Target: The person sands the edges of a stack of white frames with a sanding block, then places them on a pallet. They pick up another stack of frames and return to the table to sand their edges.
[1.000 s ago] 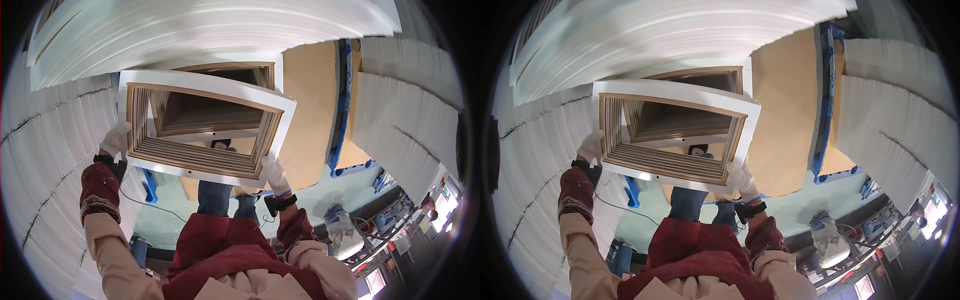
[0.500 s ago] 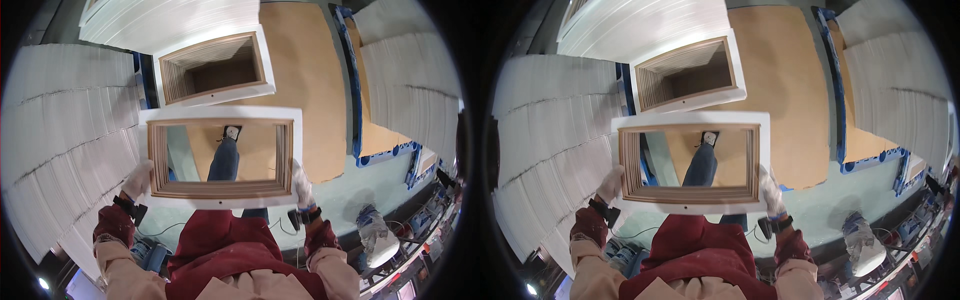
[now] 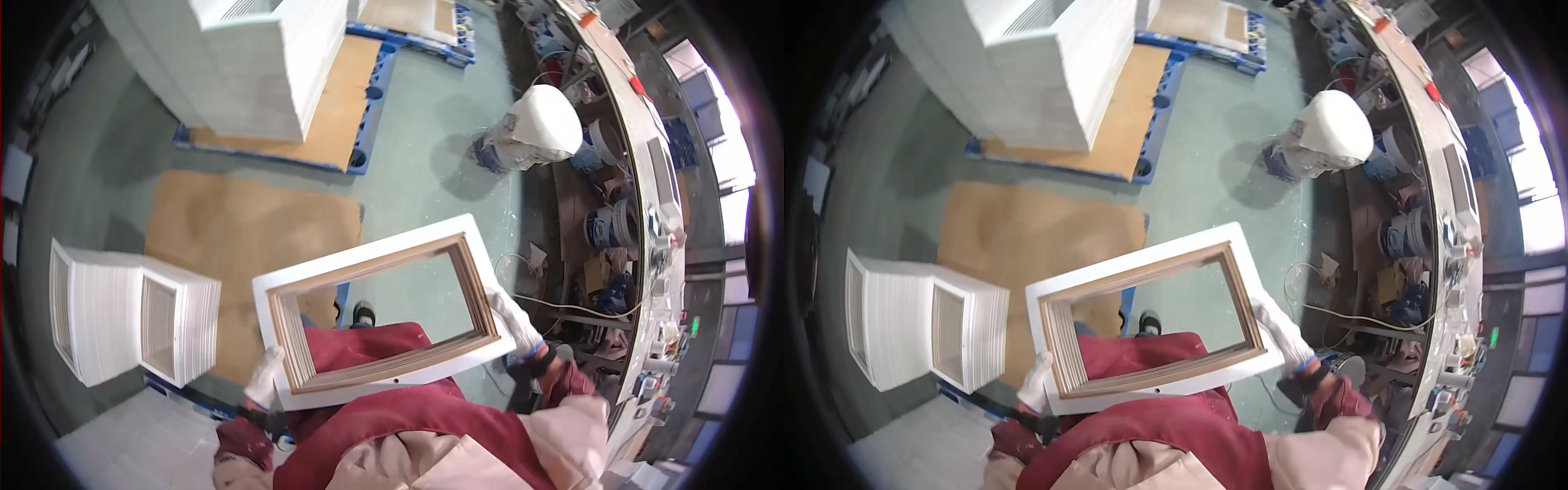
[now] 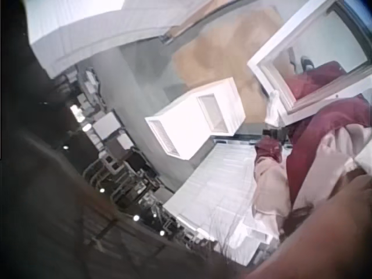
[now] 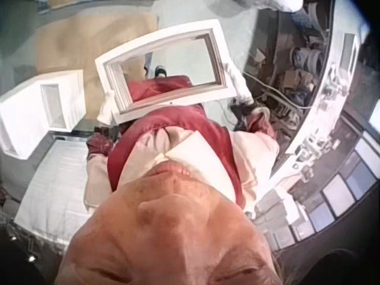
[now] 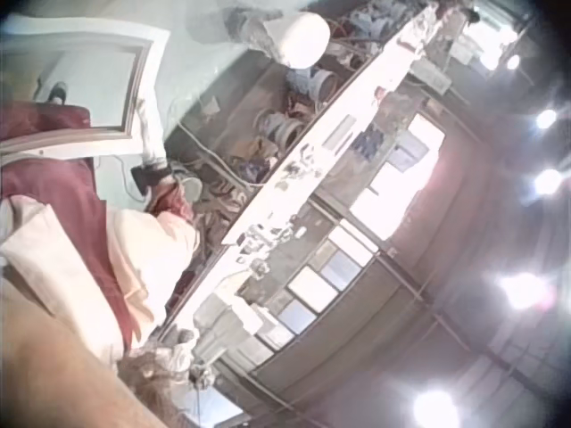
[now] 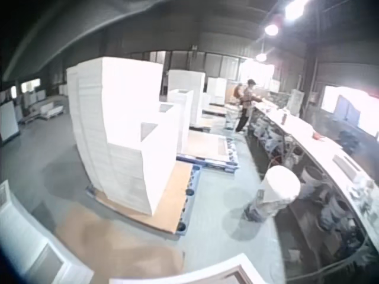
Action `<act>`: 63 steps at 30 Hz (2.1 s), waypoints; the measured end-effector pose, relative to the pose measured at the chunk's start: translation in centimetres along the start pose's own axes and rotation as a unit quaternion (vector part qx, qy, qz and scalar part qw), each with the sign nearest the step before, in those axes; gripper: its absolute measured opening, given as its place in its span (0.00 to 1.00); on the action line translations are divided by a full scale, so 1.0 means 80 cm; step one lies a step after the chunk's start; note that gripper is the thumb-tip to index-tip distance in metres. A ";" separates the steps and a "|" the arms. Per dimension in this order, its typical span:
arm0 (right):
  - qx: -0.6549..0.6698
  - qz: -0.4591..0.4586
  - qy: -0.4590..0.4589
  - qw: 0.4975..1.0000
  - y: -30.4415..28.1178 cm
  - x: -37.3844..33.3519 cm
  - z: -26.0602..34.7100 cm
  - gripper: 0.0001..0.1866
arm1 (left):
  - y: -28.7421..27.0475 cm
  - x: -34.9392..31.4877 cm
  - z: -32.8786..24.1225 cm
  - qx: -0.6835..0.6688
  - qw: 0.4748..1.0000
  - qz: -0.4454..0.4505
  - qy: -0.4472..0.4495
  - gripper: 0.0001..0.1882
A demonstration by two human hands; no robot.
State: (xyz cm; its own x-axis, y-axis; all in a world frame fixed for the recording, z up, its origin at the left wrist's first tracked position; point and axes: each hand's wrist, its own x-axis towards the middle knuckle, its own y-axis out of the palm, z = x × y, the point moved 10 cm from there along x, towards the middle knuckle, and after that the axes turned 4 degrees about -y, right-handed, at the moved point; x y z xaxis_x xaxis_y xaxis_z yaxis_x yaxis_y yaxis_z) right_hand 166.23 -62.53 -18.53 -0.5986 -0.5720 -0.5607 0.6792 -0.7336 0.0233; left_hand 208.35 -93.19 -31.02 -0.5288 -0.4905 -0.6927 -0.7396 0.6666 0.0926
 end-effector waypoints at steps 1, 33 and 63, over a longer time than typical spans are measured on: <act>0.092 -0.018 0.028 0.995 -0.012 -0.033 0.009 0.31 | 0.018 0.044 -0.010 0.037 0.997 0.065 0.031 0.21; 0.497 -0.527 -0.243 0.645 -0.898 -0.097 0.117 0.30 | 1.564 0.286 -0.503 0.378 0.728 0.571 -0.029 0.26; 0.556 -0.528 -0.313 0.561 -1.684 0.097 0.369 0.27 | 2.483 0.426 -0.669 0.406 0.693 0.596 0.003 0.29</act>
State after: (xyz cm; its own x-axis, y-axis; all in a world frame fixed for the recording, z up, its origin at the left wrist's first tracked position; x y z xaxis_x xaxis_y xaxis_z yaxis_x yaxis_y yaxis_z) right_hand 57.51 21.00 -1.58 -0.6856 0.6350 -0.3561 -0.6709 -0.3611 0.6478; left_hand 21.14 -7.54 2.03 -0.5660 0.6795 -0.4669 0.7010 0.6947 0.1611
